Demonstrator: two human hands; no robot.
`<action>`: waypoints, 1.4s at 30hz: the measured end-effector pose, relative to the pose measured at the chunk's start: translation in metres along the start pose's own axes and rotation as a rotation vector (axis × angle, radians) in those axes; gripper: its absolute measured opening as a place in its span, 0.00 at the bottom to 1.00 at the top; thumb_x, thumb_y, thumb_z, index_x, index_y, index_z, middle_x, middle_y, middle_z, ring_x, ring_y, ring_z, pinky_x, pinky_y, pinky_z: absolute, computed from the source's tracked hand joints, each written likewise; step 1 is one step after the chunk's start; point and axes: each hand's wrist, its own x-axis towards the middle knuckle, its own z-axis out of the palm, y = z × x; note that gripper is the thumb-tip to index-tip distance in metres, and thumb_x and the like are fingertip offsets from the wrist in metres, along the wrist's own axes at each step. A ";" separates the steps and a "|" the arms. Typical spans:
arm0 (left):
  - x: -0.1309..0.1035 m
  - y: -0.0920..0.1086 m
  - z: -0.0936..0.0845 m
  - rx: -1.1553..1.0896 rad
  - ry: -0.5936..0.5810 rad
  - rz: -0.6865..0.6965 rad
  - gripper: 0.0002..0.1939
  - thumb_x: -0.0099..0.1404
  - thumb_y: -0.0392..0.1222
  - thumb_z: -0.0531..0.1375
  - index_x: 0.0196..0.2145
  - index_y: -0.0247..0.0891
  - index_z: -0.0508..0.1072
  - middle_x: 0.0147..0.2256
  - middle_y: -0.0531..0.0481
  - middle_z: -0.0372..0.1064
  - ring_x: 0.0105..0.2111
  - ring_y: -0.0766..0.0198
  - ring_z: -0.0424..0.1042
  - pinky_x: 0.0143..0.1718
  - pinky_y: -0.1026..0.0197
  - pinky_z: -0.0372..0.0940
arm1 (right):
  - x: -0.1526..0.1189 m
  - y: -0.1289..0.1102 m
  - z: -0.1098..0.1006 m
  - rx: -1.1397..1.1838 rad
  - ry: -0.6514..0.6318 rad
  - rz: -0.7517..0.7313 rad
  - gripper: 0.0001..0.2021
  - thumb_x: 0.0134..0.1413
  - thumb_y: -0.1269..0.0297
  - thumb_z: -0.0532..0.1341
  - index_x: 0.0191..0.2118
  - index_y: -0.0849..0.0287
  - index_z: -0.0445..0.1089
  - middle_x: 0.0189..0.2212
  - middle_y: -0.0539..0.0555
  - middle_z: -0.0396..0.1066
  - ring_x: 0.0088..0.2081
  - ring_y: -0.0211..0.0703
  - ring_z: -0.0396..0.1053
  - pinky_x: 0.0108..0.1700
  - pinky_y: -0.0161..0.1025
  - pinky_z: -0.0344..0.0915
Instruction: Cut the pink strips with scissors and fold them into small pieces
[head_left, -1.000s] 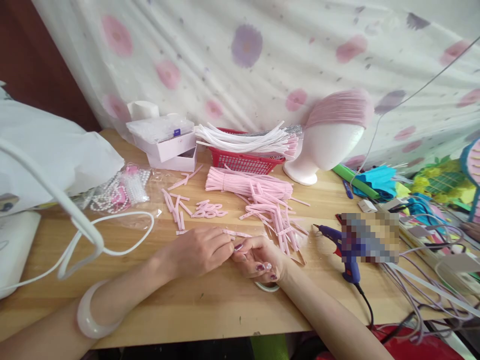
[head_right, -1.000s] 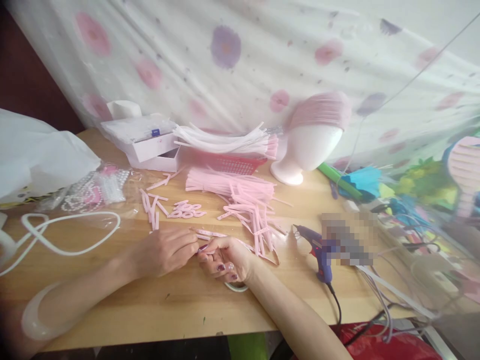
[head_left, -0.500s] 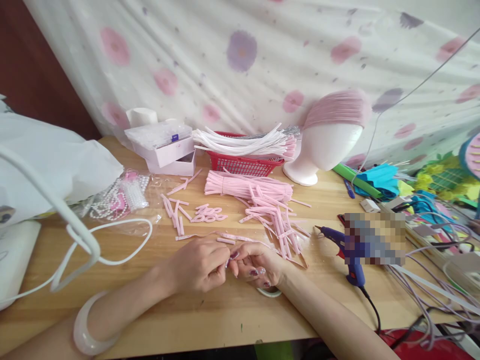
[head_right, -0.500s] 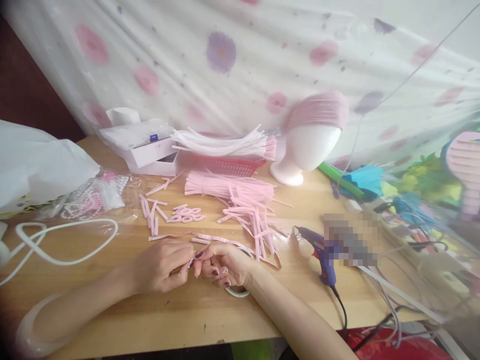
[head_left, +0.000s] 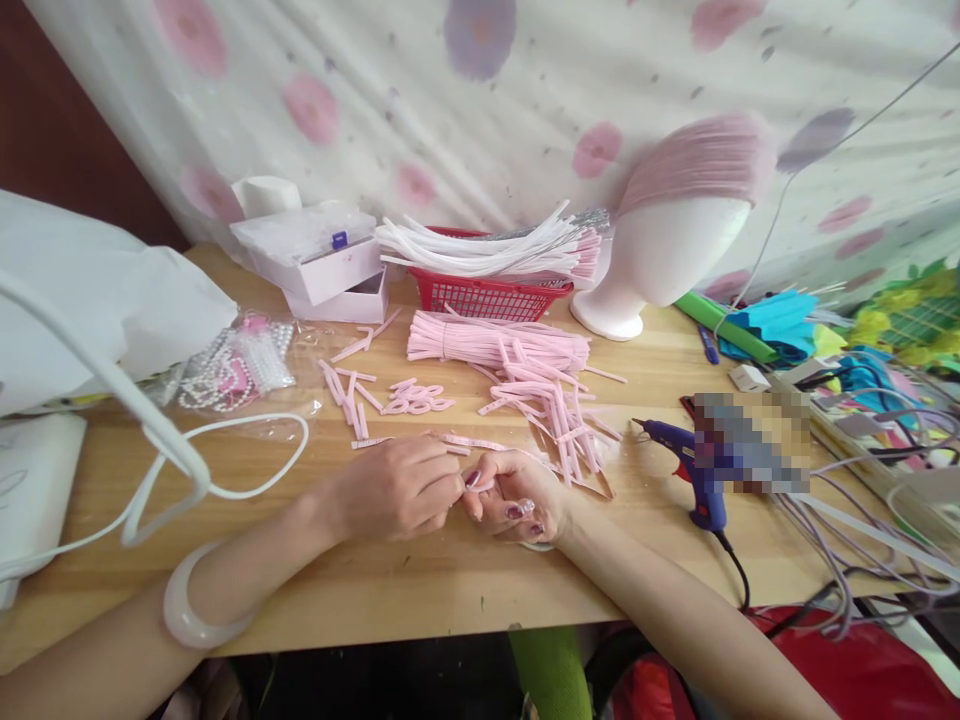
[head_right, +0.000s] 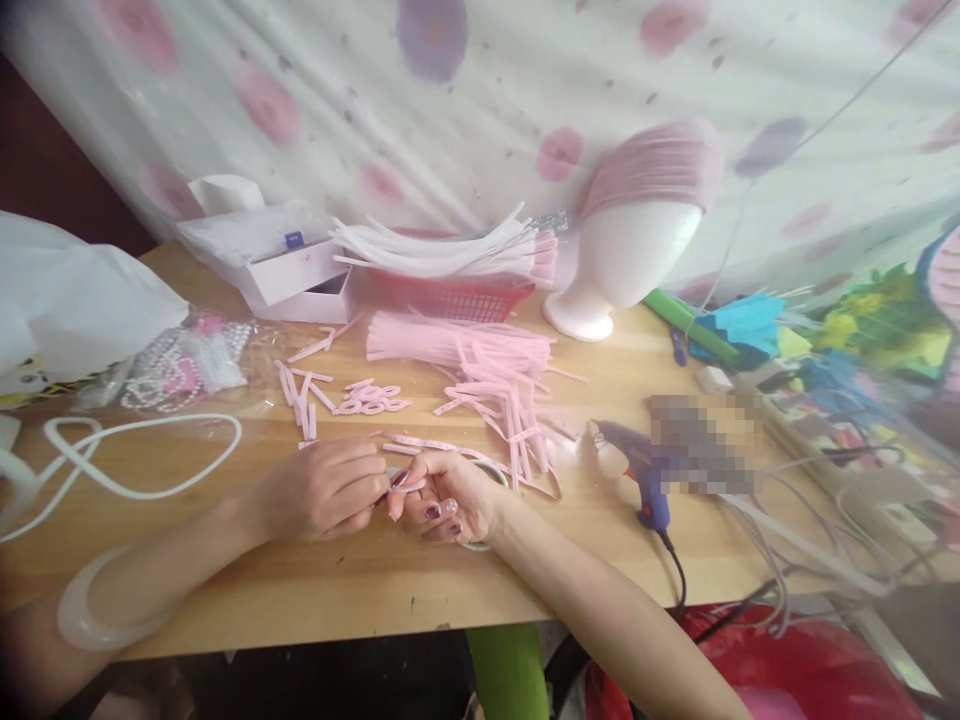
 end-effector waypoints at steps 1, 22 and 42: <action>0.000 0.000 0.000 0.007 0.001 0.005 0.15 0.67 0.28 0.47 0.27 0.39 0.66 0.24 0.50 0.68 0.25 0.62 0.64 0.30 0.60 0.64 | 0.000 0.000 0.000 -0.006 -0.001 0.002 0.12 0.48 0.67 0.52 0.26 0.68 0.71 0.09 0.46 0.59 0.08 0.27 0.40 0.06 0.23 0.52; 0.013 0.007 -0.009 -1.138 -0.419 -1.072 0.11 0.63 0.42 0.47 0.24 0.40 0.61 0.20 0.58 0.52 0.17 0.69 0.54 0.19 0.64 0.57 | -0.009 0.003 0.035 -0.737 0.462 -0.473 0.06 0.43 0.76 0.60 0.21 0.62 0.71 0.11 0.43 0.62 0.15 0.30 0.52 0.19 0.32 0.44; 0.006 0.015 0.001 -0.659 0.000 -0.548 0.15 0.65 0.30 0.49 0.22 0.39 0.64 0.20 0.56 0.62 0.19 0.70 0.56 0.24 0.66 0.54 | -0.002 0.007 0.029 -0.643 0.411 -0.325 0.13 0.48 0.60 0.53 0.24 0.61 0.70 0.07 0.40 0.48 0.11 0.31 0.39 0.14 0.33 0.40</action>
